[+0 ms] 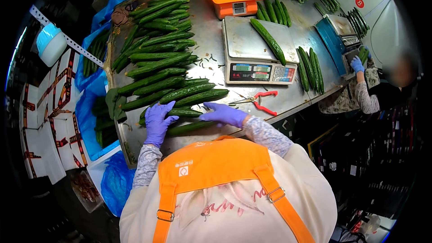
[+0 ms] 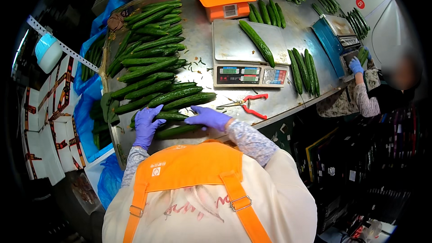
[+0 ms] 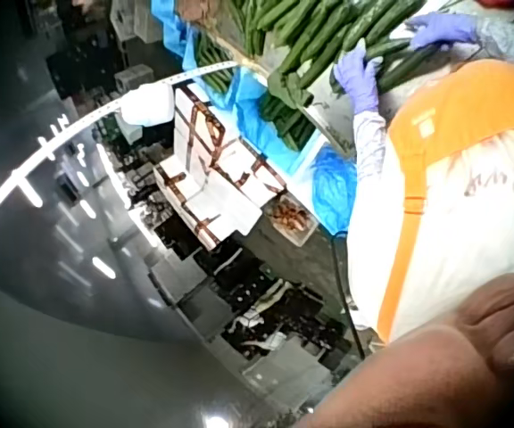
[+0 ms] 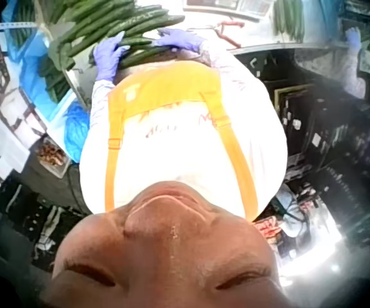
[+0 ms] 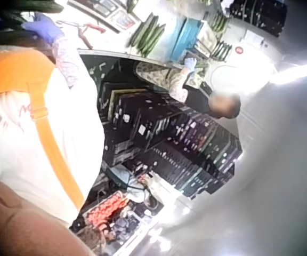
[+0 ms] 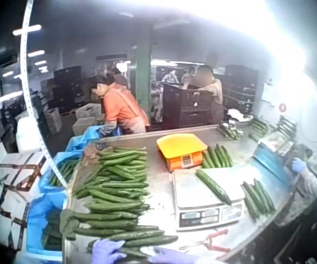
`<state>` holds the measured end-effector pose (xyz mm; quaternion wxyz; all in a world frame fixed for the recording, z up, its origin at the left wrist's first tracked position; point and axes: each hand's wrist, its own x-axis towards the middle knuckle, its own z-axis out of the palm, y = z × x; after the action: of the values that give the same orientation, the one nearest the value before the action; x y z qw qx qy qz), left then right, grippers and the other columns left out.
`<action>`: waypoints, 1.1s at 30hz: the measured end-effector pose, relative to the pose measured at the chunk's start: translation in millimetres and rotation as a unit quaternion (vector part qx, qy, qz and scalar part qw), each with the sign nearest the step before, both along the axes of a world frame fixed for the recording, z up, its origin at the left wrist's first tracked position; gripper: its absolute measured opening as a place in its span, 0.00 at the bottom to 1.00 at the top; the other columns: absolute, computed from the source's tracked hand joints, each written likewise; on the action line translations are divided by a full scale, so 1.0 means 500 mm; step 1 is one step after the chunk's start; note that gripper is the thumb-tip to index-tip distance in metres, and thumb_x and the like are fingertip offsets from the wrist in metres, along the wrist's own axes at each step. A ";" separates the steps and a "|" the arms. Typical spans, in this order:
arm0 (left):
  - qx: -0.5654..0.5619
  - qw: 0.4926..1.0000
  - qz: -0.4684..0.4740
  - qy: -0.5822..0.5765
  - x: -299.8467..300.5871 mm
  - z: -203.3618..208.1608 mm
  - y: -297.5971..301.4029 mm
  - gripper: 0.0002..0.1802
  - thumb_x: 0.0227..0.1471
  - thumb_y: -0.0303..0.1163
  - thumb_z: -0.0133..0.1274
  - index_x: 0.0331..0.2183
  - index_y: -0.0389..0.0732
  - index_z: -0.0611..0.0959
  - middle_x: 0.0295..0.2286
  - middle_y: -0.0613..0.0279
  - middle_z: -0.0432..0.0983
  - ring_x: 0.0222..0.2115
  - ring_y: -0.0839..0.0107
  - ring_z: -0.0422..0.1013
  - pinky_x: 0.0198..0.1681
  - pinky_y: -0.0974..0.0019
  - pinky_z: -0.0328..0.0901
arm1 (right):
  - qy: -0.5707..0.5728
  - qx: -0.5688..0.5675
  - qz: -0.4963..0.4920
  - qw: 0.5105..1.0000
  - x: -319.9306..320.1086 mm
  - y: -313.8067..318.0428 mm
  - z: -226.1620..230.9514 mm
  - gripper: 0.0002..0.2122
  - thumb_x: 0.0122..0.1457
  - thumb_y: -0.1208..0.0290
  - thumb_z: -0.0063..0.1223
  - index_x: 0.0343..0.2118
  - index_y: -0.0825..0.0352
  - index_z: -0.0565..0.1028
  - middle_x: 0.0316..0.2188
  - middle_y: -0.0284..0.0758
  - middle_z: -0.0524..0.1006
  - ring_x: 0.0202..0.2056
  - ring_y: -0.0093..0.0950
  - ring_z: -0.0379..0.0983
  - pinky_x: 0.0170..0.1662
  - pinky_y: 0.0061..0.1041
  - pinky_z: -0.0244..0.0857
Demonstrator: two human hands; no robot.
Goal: The person sorts cucumbers on a table using scissors to trim stems, weighs them on a scale, and packs them into a plastic-lined foam crate.
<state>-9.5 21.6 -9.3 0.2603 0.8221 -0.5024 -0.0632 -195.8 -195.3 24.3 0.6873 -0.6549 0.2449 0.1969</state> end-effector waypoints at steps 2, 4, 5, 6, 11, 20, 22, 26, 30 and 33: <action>-0.011 1.000 -0.010 -0.024 0.008 -0.012 0.000 0.29 0.42 0.42 0.59 0.49 0.52 0.78 0.34 0.63 0.76 0.40 0.59 0.69 0.48 0.53 0.56 | 0.000 -0.010 -0.001 1.000 -0.041 -0.041 0.013 0.35 0.53 0.48 0.55 0.59 0.67 0.63 0.48 0.34 0.74 0.43 0.20 0.68 0.36 0.18 0.65; -0.019 0.999 -0.009 -0.037 0.006 -0.024 0.001 0.28 0.41 0.40 0.60 0.48 0.51 0.79 0.32 0.64 0.76 0.38 0.59 0.69 0.46 0.53 0.58 | 0.005 -0.015 -0.003 1.000 -0.078 -0.073 0.002 0.27 0.57 0.51 0.53 0.53 0.65 0.71 0.43 0.30 0.75 0.40 0.18 0.69 0.36 0.16 0.64; -0.022 0.999 -0.004 -0.038 0.003 -0.028 -0.004 0.27 0.41 0.40 0.60 0.47 0.51 0.79 0.32 0.64 0.76 0.38 0.59 0.70 0.45 0.53 0.58 | 0.010 -0.010 -0.015 1.000 -0.097 -0.082 -0.004 0.24 0.57 0.52 0.52 0.51 0.65 0.72 0.42 0.29 0.76 0.38 0.17 0.68 0.36 0.15 0.64; -0.024 0.999 0.005 -0.042 0.004 -0.026 -0.008 0.27 0.40 0.39 0.60 0.47 0.51 0.79 0.32 0.64 0.76 0.38 0.60 0.70 0.45 0.53 0.58 | 0.011 -0.003 -0.023 1.000 -0.111 -0.086 -0.011 0.22 0.58 0.53 0.52 0.49 0.64 0.74 0.40 0.28 0.76 0.37 0.16 0.68 0.36 0.14 0.63; 0.042 0.992 0.106 -0.060 -0.035 -0.029 -0.010 0.31 0.40 0.38 0.59 0.50 0.49 0.75 0.45 0.54 0.70 0.55 0.52 0.58 0.61 0.42 0.43 | -0.110 0.042 -0.151 0.981 -0.088 -0.025 -0.131 0.21 0.58 0.63 0.55 0.53 0.64 0.72 0.38 0.30 0.75 0.36 0.16 0.67 0.42 0.16 0.64; 0.127 0.976 0.101 -0.146 -0.077 -0.047 0.060 0.55 0.30 0.70 0.57 0.60 0.61 0.62 0.63 0.57 0.44 0.63 0.44 0.37 0.61 0.33 0.34 | -0.200 -0.616 0.086 0.757 0.004 0.095 -0.112 0.41 0.43 0.55 0.64 0.62 0.50 0.57 0.63 0.47 0.50 0.61 0.51 0.48 0.60 0.51 0.44; 0.123 0.970 0.148 -0.149 -0.054 -0.051 0.038 0.58 0.25 0.70 0.60 0.59 0.60 0.63 0.63 0.57 0.43 0.63 0.43 0.36 0.60 0.32 0.34 | -0.221 -0.618 0.099 0.748 0.032 0.097 -0.122 0.40 0.43 0.53 0.63 0.61 0.52 0.59 0.63 0.46 0.50 0.60 0.52 0.48 0.60 0.51 0.43; 0.125 0.974 0.156 -0.109 -0.025 -0.059 0.022 0.62 0.21 0.70 0.61 0.61 0.61 0.60 0.63 0.52 0.41 0.63 0.45 0.36 0.59 0.32 0.35 | -0.245 -0.614 0.085 0.745 0.091 0.070 -0.151 0.39 0.44 0.49 0.63 0.59 0.57 0.61 0.60 0.46 0.57 0.61 0.50 0.48 0.59 0.52 0.44; 0.079 0.983 0.143 -0.083 -0.015 -0.069 0.038 0.63 0.20 0.69 0.61 0.61 0.61 0.60 0.62 0.52 0.47 0.61 0.46 0.44 0.59 0.36 0.41 | -0.283 -0.623 0.100 0.723 0.100 0.057 -0.166 0.38 0.43 0.50 0.64 0.58 0.59 0.63 0.58 0.42 0.62 0.61 0.49 0.49 0.60 0.49 0.45; 0.059 0.991 0.089 -0.083 0.025 -0.056 0.013 0.64 0.20 0.67 0.63 0.62 0.63 0.57 0.61 0.54 0.49 0.60 0.49 0.48 0.59 0.36 0.41 | -0.287 -0.643 0.065 0.707 0.099 0.039 -0.191 0.40 0.43 0.48 0.64 0.59 0.60 0.62 0.58 0.40 0.63 0.62 0.49 0.49 0.60 0.48 0.45</action>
<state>2.9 28.3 -37.2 0.1736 0.8798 -0.4425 -0.0004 -146.4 -175.5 -71.3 0.1226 -0.9774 0.0597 -0.1618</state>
